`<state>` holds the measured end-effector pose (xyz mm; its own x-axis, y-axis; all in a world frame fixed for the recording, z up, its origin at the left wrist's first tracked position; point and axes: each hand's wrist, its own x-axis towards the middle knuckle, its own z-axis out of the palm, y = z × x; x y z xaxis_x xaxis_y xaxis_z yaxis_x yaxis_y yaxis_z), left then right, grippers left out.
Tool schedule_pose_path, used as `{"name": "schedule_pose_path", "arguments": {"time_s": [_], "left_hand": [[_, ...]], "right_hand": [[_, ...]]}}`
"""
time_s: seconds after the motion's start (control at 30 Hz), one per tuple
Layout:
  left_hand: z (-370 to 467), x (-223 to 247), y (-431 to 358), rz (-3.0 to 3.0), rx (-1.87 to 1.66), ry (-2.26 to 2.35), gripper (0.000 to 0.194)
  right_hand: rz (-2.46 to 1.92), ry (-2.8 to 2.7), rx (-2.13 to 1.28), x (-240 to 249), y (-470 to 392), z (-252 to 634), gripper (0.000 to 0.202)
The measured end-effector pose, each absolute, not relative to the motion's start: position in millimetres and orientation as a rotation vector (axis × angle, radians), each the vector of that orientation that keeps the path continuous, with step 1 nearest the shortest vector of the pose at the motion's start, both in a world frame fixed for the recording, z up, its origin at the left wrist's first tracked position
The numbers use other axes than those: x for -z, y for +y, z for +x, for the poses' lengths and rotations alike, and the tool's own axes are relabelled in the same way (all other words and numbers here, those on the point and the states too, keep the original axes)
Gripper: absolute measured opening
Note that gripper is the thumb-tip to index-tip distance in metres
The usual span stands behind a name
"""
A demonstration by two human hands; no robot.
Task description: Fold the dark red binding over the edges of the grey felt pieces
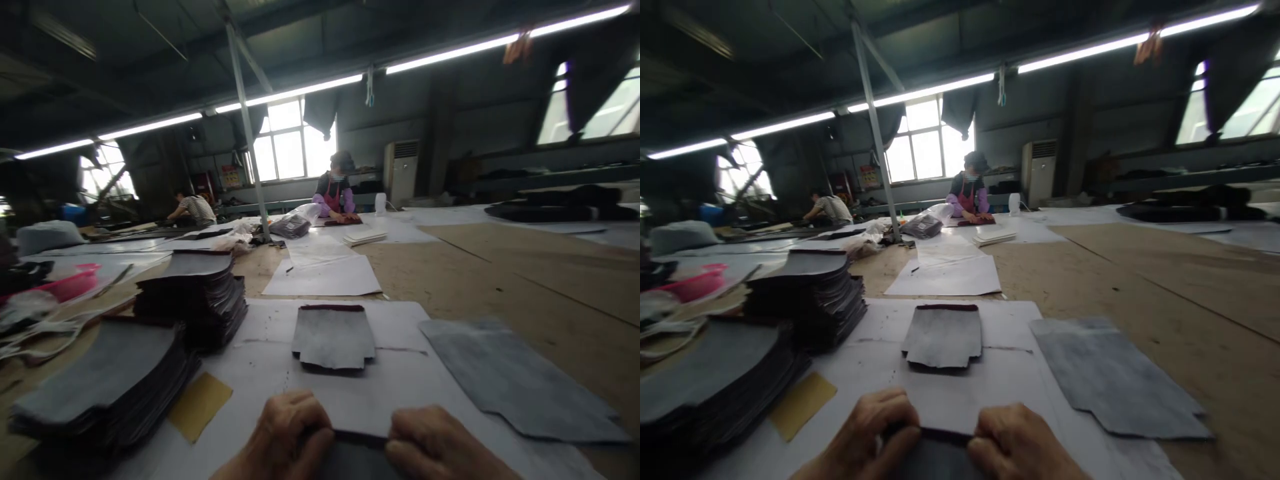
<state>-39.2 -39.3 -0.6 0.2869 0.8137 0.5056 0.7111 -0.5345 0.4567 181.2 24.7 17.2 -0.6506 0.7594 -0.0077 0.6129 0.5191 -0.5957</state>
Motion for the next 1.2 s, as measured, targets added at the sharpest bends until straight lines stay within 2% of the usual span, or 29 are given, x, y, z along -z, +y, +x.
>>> {"name": "schedule_pose_path", "arguments": {"time_s": [0.17, 0.3, 0.47, 0.67, 0.87, 1.2], "left_hand": [[-61, -9, -41, 1.793, -0.851, 1.652, 0.037], [-78, -42, -13, 1.646, -0.879, 1.574, 0.036], [-105, -73, 61, 1.731, -0.857, 1.618, 0.038], [-117, -29, 126, 1.869, -0.884, 1.892, 0.027], [-115, 4, 135, 2.002, -0.907, 2.089, 0.022], [-112, 20, 139, 2.023, -0.945, 2.288, 0.022]], "right_hand": [[-1.259, -2.186, -1.308, -40, 39, 197, 0.023], [-1.25, -1.996, -1.454, -61, 63, 190, 0.02], [-1.207, -1.995, -1.229, -70, 124, 160, 0.024], [-1.475, -2.052, -0.801, -30, 172, 124, 0.023], [-1.608, -2.096, -0.414, -12, 179, 114, 0.022], [-1.644, -2.14, -0.151, 1, 181, 105, 0.024]]}}
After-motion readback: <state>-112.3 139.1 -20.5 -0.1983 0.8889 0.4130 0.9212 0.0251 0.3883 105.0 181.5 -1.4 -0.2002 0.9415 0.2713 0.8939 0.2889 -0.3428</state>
